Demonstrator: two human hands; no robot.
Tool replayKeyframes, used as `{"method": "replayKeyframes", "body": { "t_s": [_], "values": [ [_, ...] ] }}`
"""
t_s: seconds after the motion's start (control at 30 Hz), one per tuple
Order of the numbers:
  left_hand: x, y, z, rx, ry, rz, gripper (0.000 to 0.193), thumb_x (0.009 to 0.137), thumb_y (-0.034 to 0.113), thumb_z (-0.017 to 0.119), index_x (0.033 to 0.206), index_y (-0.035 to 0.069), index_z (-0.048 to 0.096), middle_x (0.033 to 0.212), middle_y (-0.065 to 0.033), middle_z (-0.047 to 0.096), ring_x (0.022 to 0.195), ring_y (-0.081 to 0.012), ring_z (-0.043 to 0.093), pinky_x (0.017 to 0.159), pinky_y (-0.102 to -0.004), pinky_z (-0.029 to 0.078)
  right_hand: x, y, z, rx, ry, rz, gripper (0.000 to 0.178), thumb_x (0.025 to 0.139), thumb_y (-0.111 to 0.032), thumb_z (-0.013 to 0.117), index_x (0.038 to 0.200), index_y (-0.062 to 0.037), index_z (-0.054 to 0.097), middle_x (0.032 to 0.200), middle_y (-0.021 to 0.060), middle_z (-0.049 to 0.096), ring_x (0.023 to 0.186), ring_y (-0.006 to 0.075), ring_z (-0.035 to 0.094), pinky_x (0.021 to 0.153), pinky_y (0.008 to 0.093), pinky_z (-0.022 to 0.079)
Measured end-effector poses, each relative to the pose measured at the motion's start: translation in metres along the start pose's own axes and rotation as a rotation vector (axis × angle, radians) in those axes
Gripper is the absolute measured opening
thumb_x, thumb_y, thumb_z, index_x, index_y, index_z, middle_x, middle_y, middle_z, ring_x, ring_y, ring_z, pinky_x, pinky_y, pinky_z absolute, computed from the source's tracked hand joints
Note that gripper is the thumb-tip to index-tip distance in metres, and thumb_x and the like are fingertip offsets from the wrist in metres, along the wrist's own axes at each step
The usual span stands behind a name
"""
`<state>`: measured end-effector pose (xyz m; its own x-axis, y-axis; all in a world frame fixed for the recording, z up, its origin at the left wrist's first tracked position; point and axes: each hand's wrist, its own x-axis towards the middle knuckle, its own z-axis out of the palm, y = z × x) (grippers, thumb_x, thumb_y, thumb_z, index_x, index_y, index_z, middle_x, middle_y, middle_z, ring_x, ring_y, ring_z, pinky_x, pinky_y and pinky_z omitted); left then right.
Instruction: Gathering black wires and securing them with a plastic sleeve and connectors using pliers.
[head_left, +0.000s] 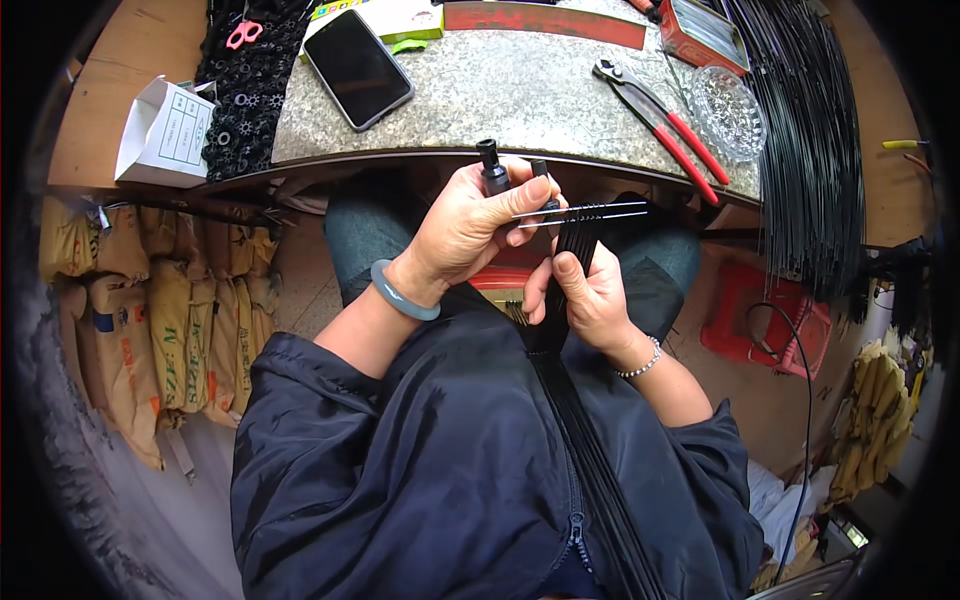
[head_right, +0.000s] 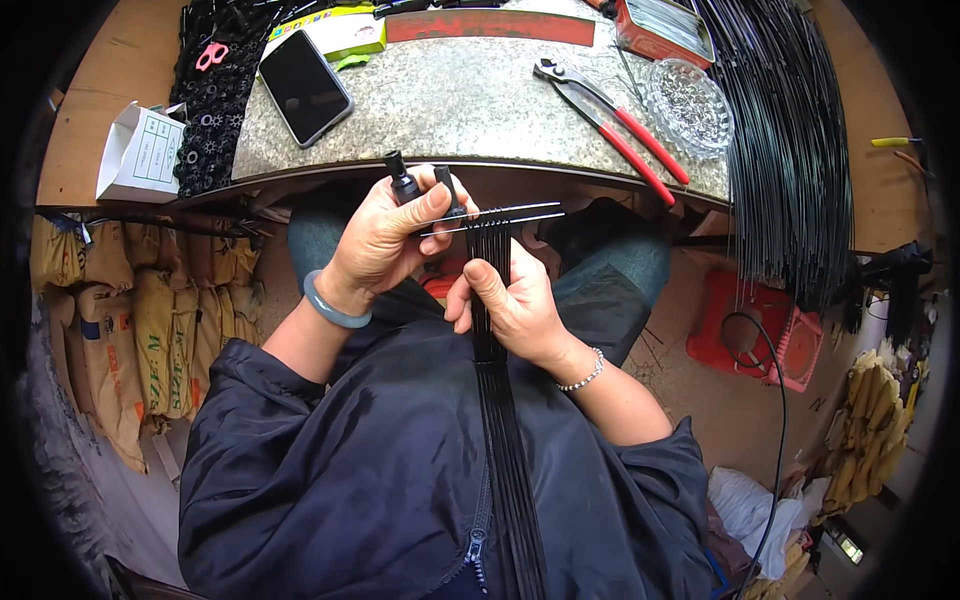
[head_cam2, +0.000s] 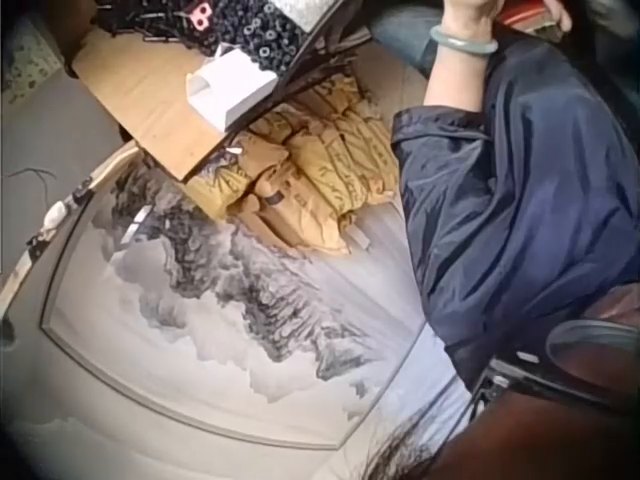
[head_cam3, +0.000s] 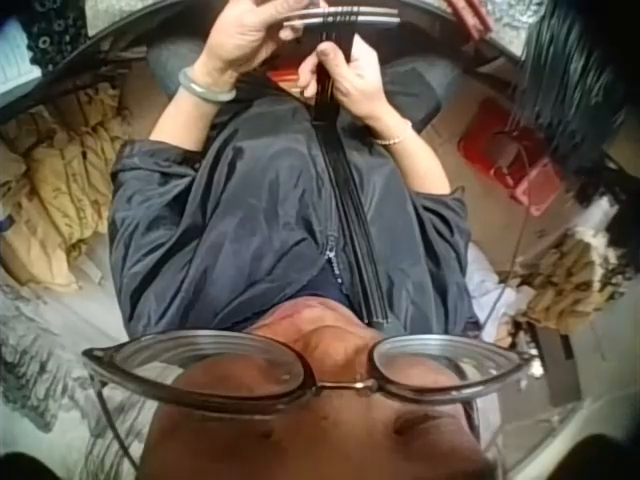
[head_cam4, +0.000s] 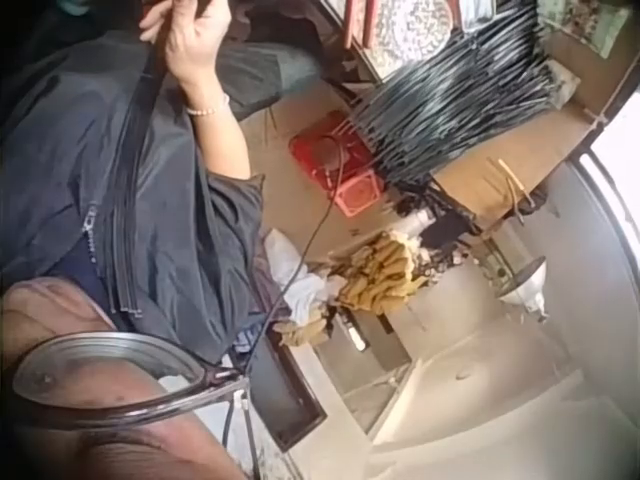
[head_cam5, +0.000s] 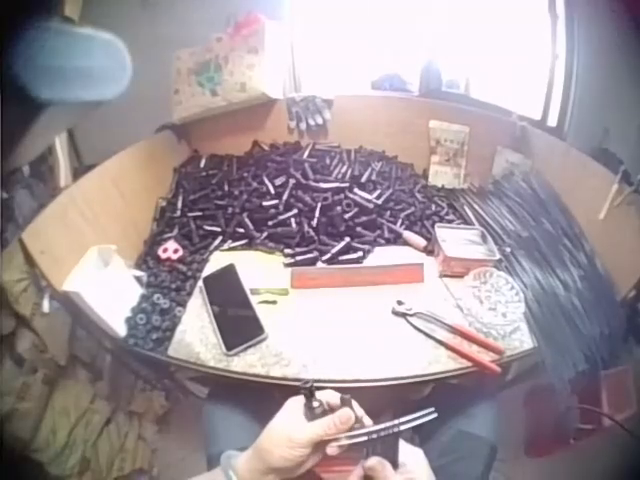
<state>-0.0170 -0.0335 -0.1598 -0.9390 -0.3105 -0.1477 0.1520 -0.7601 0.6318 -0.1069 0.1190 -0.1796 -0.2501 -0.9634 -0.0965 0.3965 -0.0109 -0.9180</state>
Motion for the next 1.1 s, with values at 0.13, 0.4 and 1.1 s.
{"method": "replayKeyframes", "body": {
  "t_s": [0.13, 0.4, 1.1],
  "values": [
    [0.0, 0.0, 0.004, 0.079, 0.029, 0.019, 0.017, 0.084, 0.013, 0.067, 0.091, -0.002, 0.063, 0.078, -0.0051, 0.063, 0.058, -0.0055, 0.048, 0.052, -0.0173, 0.039, 0.001, -0.001, 0.0, 0.01, -0.001, 0.006, 0.032, 0.094, -0.036, 0.047, 0.099, -0.0054, 0.04, 0.067, 0.0155, 0.061, 0.051, 0.0175, 0.058, 0.05, 0.0247, 0.048],
    [0.001, -0.003, 0.001, 0.1, 0.046, 0.053, 0.015, 0.083, 0.01, 0.068, 0.093, -0.001, 0.065, 0.075, -0.0028, 0.062, 0.057, -0.0061, 0.05, 0.051, -0.0178, 0.039, 0.001, -0.001, -0.002, 0.037, 0.012, 0.008, 0.034, 0.095, -0.036, 0.046, 0.1, -0.0023, 0.043, 0.068, 0.0152, 0.061, 0.053, 0.0171, 0.059, 0.053, 0.0253, 0.05],
    [-0.022, -0.017, -0.001, 0.14, 0.049, 0.053, 0.059, 0.086, 0.036, 0.06, 0.126, -0.006, 0.047, 0.099, -0.0079, 0.064, 0.08, -0.0064, 0.059, 0.077, -0.0205, 0.05, 0.004, -0.001, -0.004, 0.028, -0.015, 0.029, 0.041, 0.095, -0.036, 0.045, 0.115, -0.0004, 0.046, 0.065, 0.012, 0.061, 0.05, 0.0141, 0.056, 0.05, 0.0231, 0.047]
  ]
}}
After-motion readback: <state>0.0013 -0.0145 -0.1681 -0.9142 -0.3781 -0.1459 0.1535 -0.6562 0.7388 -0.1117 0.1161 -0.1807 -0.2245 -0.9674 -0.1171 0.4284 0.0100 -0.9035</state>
